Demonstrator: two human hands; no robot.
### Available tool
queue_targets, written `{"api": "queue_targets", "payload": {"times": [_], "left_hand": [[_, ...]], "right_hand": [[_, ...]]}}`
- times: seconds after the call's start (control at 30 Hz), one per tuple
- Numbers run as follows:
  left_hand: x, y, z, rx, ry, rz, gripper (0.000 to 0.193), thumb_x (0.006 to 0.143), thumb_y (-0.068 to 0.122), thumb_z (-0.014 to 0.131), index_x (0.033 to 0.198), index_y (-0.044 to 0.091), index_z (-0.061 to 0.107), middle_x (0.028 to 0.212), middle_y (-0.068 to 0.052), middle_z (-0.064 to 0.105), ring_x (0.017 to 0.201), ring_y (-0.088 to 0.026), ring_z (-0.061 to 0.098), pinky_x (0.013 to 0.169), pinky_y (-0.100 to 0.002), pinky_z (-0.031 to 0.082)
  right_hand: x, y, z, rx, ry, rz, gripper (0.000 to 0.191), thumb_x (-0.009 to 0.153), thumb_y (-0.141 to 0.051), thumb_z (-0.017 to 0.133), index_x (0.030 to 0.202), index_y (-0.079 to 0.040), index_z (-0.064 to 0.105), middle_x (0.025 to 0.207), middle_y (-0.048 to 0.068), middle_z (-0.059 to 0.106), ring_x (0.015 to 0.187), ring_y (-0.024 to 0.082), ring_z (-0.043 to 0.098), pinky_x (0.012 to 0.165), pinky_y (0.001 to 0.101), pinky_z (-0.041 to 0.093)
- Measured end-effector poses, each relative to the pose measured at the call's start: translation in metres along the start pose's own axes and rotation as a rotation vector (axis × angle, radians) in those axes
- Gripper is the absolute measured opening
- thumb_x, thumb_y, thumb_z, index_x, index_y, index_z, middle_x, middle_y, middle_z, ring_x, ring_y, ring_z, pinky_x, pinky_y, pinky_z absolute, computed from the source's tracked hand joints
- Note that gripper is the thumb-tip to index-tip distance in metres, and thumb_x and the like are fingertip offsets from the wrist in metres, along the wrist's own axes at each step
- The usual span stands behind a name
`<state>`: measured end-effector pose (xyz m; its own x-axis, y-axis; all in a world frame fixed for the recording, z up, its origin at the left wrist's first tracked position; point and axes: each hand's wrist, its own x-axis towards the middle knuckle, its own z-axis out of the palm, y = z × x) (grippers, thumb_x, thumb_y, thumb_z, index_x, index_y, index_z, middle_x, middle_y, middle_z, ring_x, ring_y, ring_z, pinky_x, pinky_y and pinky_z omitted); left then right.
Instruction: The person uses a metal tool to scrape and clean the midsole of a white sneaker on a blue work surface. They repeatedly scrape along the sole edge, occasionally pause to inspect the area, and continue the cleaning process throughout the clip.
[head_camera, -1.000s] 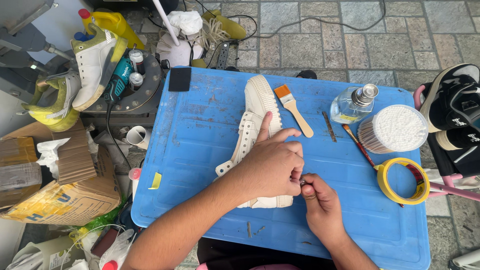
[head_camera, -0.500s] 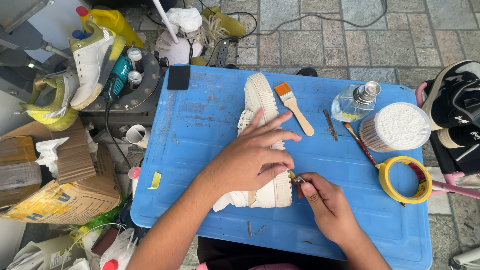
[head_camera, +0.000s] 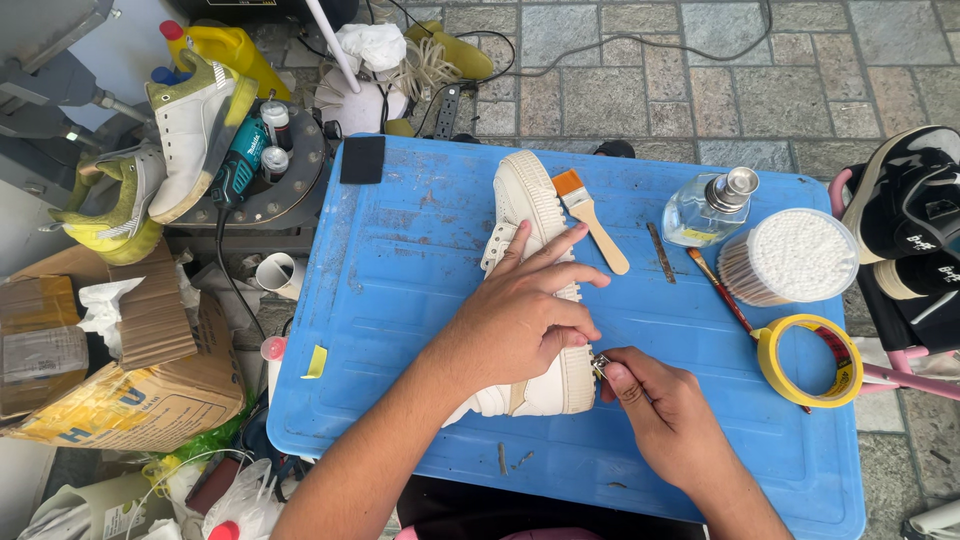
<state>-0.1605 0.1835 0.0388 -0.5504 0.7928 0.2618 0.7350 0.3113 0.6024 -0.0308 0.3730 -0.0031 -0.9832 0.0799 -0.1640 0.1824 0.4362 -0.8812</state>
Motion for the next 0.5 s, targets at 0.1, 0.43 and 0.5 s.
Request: {"api": "queue_targets", "payload": {"times": [0.1, 0.43, 0.5], "left_hand": [[0.001, 0.0, 0.001, 0.002, -0.005, -0.006, 0.006, 0.083, 0.021, 0.078, 0.078, 0.023, 0.08, 0.129, 0.003, 0.066, 0.152, -0.028, 0.032, 0.126, -0.065, 0.007], [0.0, 0.003, 0.003, -0.011, -0.003, -0.025, 0.008, 0.081, 0.017, 0.078, 0.075, 0.021, 0.08, 0.128, 0.003, 0.067, 0.153, -0.028, 0.031, 0.126, -0.065, 0.007], [0.001, 0.002, 0.004, -0.017, 0.003, -0.019, 0.008, 0.081, 0.015, 0.078, 0.076, 0.021, 0.08, 0.128, 0.003, 0.067, 0.153, -0.029, 0.03, 0.126, -0.066, 0.007]], "right_hand": [[0.002, -0.005, -0.003, 0.002, -0.029, 0.023, 0.03, 0.101, -0.024, 0.054, 0.105, -0.001, 0.072, 0.071, 0.009, 0.075, 0.063, 0.017, 0.067, 0.061, 0.0322, 0.056], [-0.003, -0.03, 0.007, -0.242, 0.073, -0.002, 0.025, 0.099, -0.023, 0.058, 0.098, 0.0, 0.067, 0.074, 0.016, 0.07, 0.06, 0.033, 0.066, 0.057, 0.041, 0.052], [-0.001, -0.032, 0.007, -0.219, 0.059, -0.002, 0.024, 0.098, -0.022, 0.058, 0.096, 0.0, 0.067, 0.073, 0.015, 0.071, 0.059, 0.031, 0.068, 0.056, 0.0406, 0.053]]}}
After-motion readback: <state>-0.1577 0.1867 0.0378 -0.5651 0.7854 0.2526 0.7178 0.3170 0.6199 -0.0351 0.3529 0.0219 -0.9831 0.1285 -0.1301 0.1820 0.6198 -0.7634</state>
